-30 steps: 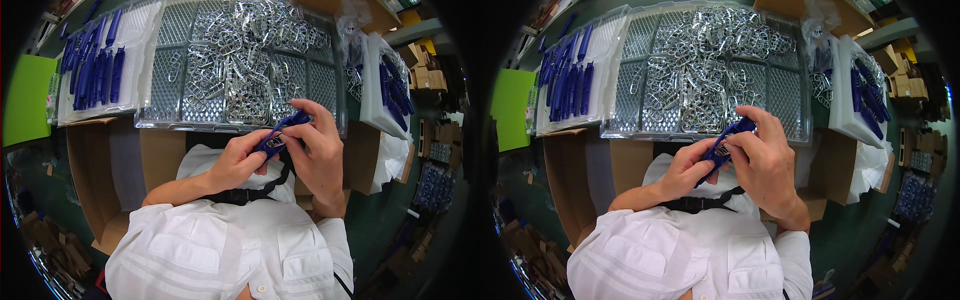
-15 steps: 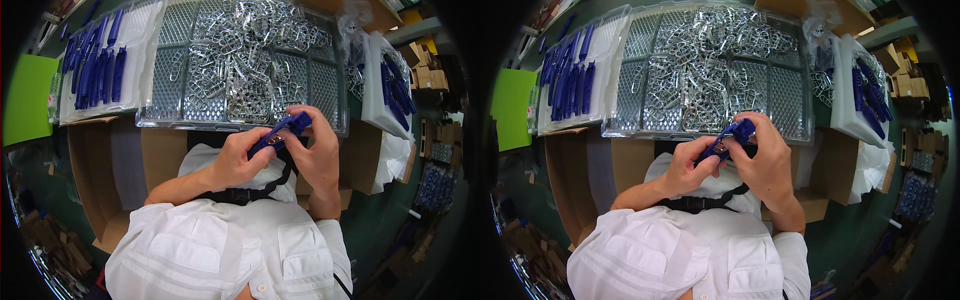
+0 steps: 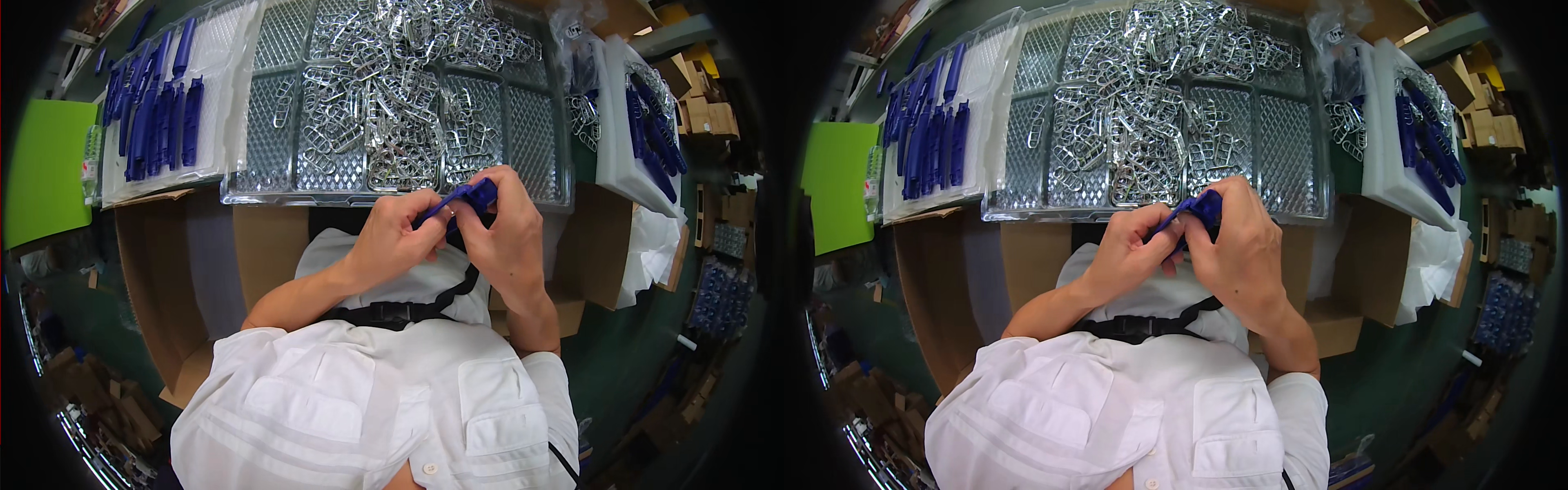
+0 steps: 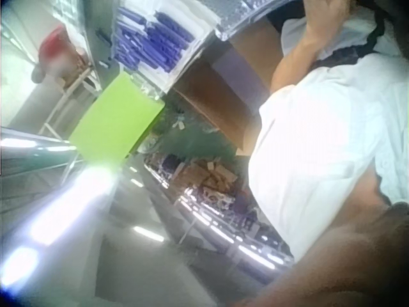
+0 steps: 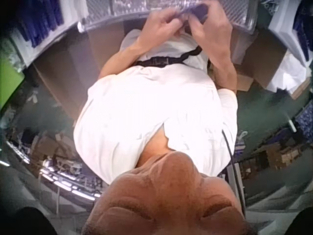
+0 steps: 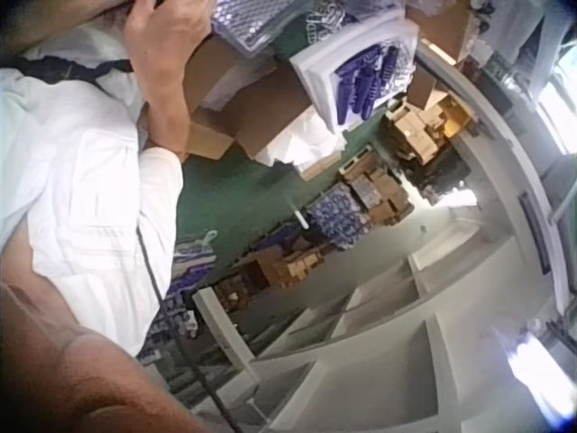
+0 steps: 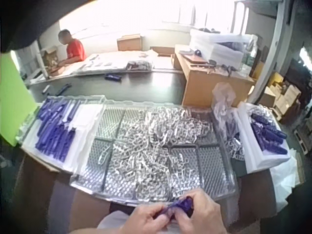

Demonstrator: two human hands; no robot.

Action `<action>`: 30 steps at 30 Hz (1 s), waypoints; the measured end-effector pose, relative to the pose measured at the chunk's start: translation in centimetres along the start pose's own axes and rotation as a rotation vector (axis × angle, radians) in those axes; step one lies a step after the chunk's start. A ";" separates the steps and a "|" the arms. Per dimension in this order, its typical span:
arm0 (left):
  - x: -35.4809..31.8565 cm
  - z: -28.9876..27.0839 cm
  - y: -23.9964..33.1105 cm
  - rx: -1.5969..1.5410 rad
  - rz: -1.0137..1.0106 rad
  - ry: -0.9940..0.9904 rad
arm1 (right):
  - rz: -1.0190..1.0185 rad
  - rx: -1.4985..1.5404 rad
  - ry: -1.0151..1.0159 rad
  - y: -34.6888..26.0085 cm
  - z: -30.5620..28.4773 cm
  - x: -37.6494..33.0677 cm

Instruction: Manually assemble metal clips into a blue plastic electronic device housing and place the finished pieces into a storage box.

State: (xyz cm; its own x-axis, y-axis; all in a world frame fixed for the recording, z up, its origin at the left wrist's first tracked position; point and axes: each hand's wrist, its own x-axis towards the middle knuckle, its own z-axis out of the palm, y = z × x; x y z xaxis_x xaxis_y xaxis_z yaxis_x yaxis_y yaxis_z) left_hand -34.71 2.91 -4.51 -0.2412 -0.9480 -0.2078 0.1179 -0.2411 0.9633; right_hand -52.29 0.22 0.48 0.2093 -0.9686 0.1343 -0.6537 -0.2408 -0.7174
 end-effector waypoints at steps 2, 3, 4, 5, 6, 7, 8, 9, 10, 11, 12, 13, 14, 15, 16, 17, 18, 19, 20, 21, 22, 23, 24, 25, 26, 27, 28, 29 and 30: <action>0.4 0.0 -0.2 0.011 0.001 0.005 | 0.020 -0.011 -0.002 -0.1 0.0 0.4; 0.5 0.0 -0.2 0.019 0.008 0.009 | 0.036 -0.028 -0.002 -0.1 0.0 0.5; 0.4 0.0 -0.1 0.022 0.006 0.007 | 0.039 -0.025 0.000 0.1 0.0 0.4; 0.6 0.0 0.3 0.012 0.004 0.012 | 0.029 0.031 0.013 0.3 -0.1 0.7; 0.8 0.1 0.6 0.002 0.004 0.016 | 0.019 0.086 0.027 0.4 -0.2 0.9; 1.0 -0.1 1.0 0.004 0.010 0.014 | 0.016 0.084 0.032 0.5 -0.5 1.2; 1.0 -0.3 1.3 -0.029 -0.067 -0.032 | 0.111 0.277 -0.044 0.5 -0.8 1.3; 1.0 -0.6 1.6 -0.062 -0.143 -0.079 | 0.205 0.470 -0.120 0.6 -1.0 1.4; 1.0 -0.8 2.0 -0.060 -0.138 -0.081 | 0.201 0.469 -0.116 0.8 -1.2 1.5; 0.8 -1.1 2.2 -0.109 -0.153 -0.147 | 0.212 0.561 -0.140 1.1 -1.3 1.5; 0.6 -1.4 2.4 -0.156 -0.167 -0.214 | 0.221 0.653 -0.163 1.3 -1.4 1.4; 0.5 -1.8 2.6 -0.154 -0.164 -0.216 | 0.219 0.653 -0.160 1.4 -1.6 1.4; 0.4 -2.3 2.9 -0.356 -0.234 -0.275 | 0.244 0.680 -0.149 1.5 -1.8 1.5; 0.3 -2.6 3.1 -0.557 -0.304 -0.333 | 0.270 0.709 -0.138 1.5 -2.1 1.5; 0.2 -2.7 3.2 -0.553 -0.299 -0.336 | 0.264 0.708 -0.134 1.5 -2.4 1.5; -0.2 -2.8 3.3 -0.431 -0.208 -0.317 | 0.215 0.766 -0.116 1.4 -2.6 1.4; -0.5 -2.8 3.3 -0.309 -0.116 -0.296 | 0.165 0.825 -0.099 1.3 -2.8 1.4; -0.8 -2.4 3.6 -0.252 -0.045 -0.235 | 0.159 0.827 -0.098 1.5 -3.1 1.3; -0.9 -2.4 3.9 -0.245 -0.039 -0.232 | 0.063 0.755 -0.054 1.7 -3.4 1.3; -1.0 -2.5 4.4 0.013 0.180 -0.157 | -0.032 0.683 -0.010 1.9 -3.5 1.3; -1.0 -2.6 4.6 0.270 0.396 -0.078 | -0.038 0.686 -0.009 2.2 -3.6 1.2; -0.9 -2.5 4.5 0.304 0.482 -0.027 | -0.051 0.687 0.006 2.5 -3.5 0.9; -0.8 -2.6 4.6 0.307 0.483 -0.025 | -0.062 0.688 0.020 2.6 -3.4 0.8; -0.7 -2.6 4.7 0.364 0.536 0.014 | -0.063 0.689 0.019 2.7 -3.1 0.7; -0.7 -2.5 4.9 0.430 0.589 0.052 | -0.026 0.705 0.028 2.8 -3.1 0.5; -0.7 -2.4 4.9 0.439 0.588 0.052 | 0.012 0.720 0.037 2.9 -3.0 0.4; -0.7 -2.4 4.8 0.479 0.602 0.058 | 0.009 0.729 0.038 3.1 -3.0 0.3; -0.5 -2.5 4.8 0.510 0.615 0.062 | 0.048 0.697 0.019 3.3 -2.9 0.4; -0.3 -2.6 4.8 0.511 0.614 0.061 | 0.087 0.664 0.001 3.5 -2.8 0.5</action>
State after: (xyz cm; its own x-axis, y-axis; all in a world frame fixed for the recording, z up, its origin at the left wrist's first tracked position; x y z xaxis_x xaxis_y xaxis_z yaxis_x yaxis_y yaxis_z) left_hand -31.53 1.53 -0.25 -0.2213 -0.8939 0.3900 -0.2473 0.4382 0.8642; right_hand -56.45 -1.30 -0.03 0.1753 -0.9828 0.0572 -0.0815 -0.0724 -0.9940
